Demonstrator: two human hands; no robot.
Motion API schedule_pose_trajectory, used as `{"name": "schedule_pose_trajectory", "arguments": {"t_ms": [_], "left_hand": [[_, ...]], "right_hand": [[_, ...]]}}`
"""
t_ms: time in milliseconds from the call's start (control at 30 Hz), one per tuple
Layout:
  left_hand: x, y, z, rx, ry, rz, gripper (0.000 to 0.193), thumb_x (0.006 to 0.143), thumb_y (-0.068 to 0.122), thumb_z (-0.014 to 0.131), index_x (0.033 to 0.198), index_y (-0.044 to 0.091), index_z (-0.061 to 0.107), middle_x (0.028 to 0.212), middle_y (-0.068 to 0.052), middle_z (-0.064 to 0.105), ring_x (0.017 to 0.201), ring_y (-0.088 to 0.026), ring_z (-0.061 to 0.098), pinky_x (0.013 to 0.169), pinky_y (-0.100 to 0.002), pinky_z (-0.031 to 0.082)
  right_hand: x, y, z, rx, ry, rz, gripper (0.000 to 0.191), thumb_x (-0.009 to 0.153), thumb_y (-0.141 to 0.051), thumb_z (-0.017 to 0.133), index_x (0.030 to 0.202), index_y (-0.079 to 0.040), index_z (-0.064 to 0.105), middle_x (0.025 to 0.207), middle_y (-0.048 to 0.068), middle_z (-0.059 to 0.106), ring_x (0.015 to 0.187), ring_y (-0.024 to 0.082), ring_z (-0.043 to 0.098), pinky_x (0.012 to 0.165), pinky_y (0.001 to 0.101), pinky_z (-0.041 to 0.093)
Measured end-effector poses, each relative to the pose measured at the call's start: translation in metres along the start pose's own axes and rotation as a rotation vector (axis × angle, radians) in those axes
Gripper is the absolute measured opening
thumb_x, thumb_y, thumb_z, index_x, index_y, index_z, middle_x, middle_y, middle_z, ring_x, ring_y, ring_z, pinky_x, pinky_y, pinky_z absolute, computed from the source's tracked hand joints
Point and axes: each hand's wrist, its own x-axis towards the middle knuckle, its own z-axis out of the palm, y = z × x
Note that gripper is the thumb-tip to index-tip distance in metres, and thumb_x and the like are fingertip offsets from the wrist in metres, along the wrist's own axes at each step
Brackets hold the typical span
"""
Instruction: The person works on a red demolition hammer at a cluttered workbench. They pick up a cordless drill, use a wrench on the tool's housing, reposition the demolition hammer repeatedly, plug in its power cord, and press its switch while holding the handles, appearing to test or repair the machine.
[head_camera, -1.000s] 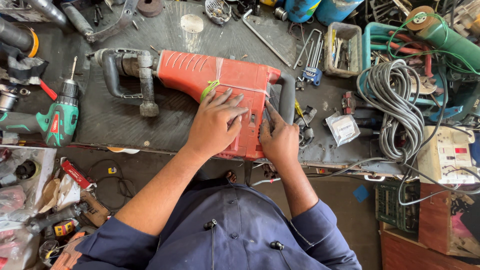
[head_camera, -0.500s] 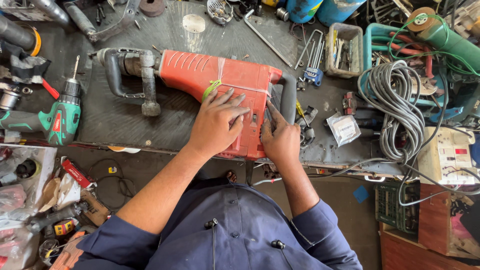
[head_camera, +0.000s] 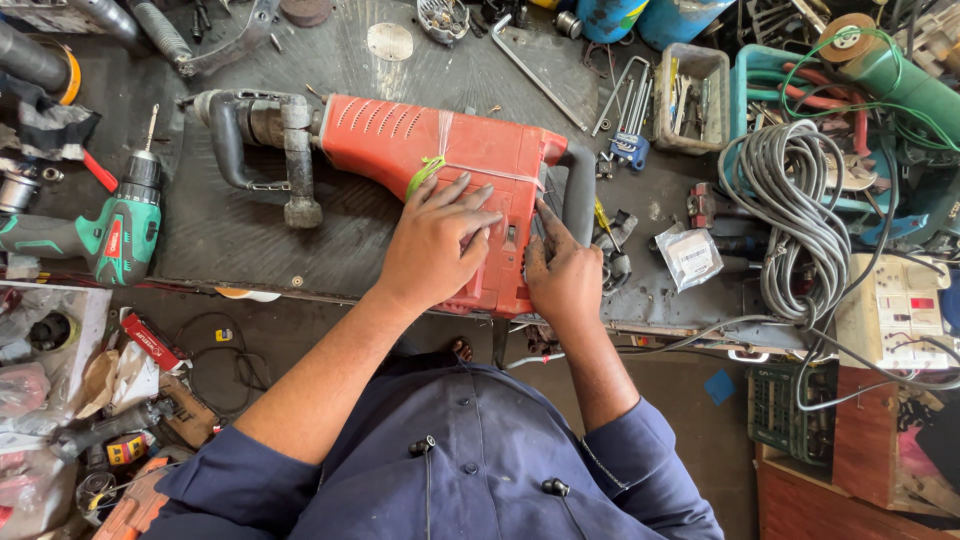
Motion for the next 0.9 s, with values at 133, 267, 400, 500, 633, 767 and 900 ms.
{"name": "schedule_pose_trajectory", "arguments": {"t_ms": [133,267,400,500,633,767,900], "left_hand": [[0.0,0.0,0.0,-0.006,0.0,-0.002,0.023,0.091,0.016,0.066,0.11,0.011,0.078,0.135,-0.012,0.069,0.136,-0.033,0.056,0.118,-0.055,0.031],[0.0,0.0,0.001,-0.003,-0.001,-0.004,0.023,0.091,0.016,0.066,0.11,0.011,0.078,0.135,-0.011,0.069,0.136,-0.033,0.056,0.118,-0.054,0.031],[0.0,0.0,0.001,-0.003,0.001,-0.003,0.023,0.091,0.016,0.066,0.11,0.011,0.079,0.135,-0.011,0.069,0.135,-0.033,0.056,0.118,-0.054,0.031],[0.0,0.0,0.0,0.002,0.004,-0.001,0.023,0.092,0.016,0.066,0.11,0.011,0.078,0.135,-0.011,0.069,0.136,-0.033,0.056,0.119,-0.054,0.031],[0.001,-0.001,-0.001,-0.004,0.017,0.006,0.025,0.09,0.016,0.066,0.111,0.01,0.078,0.134,-0.012,0.069,0.134,-0.034,0.057,0.118,-0.054,0.031],[0.001,-0.002,0.0,-0.024,0.013,0.0,0.022,0.09,0.016,0.067,0.108,0.011,0.079,0.133,-0.011,0.07,0.135,-0.034,0.057,0.118,-0.054,0.031],[0.001,-0.002,0.002,-0.037,0.012,-0.02,0.023,0.09,0.016,0.066,0.108,0.012,0.079,0.133,-0.01,0.07,0.135,-0.033,0.057,0.119,-0.053,0.032]], "right_hand": [[0.001,0.0,0.0,0.008,-0.008,0.009,0.051,0.09,-0.016,0.063,0.141,-0.013,0.064,0.058,0.008,0.061,0.057,0.03,0.063,0.079,0.0429,0.048],[0.0,0.001,0.001,0.001,-0.012,0.015,0.051,0.09,-0.016,0.062,0.141,-0.013,0.064,0.057,0.008,0.061,0.056,0.03,0.063,0.08,0.0431,0.048],[-0.001,0.006,0.003,0.007,-0.002,0.003,0.05,0.091,-0.016,0.063,0.141,-0.012,0.063,0.058,0.006,0.06,0.057,0.029,0.063,0.081,0.0432,0.048],[0.001,0.006,0.004,-0.016,0.079,-0.061,0.049,0.087,-0.015,0.068,0.136,-0.011,0.067,0.057,0.004,0.057,0.055,0.024,0.061,0.091,0.0437,0.048],[-0.003,-0.009,-0.029,0.22,0.154,-0.011,0.037,0.089,-0.017,0.075,0.125,-0.01,0.074,0.067,0.003,0.057,0.064,0.02,0.058,0.076,0.0371,0.05],[-0.029,-0.024,-0.119,1.469,-0.158,-0.386,0.043,0.087,-0.03,0.073,0.121,-0.003,0.071,0.076,-0.004,0.063,0.064,0.011,0.058,0.078,0.0432,0.043],[-0.033,-0.024,-0.169,1.715,-1.058,-1.149,0.028,0.104,-0.041,0.031,0.112,-0.034,0.057,0.07,0.005,0.054,0.056,0.027,0.057,0.066,0.0511,0.053]]}}
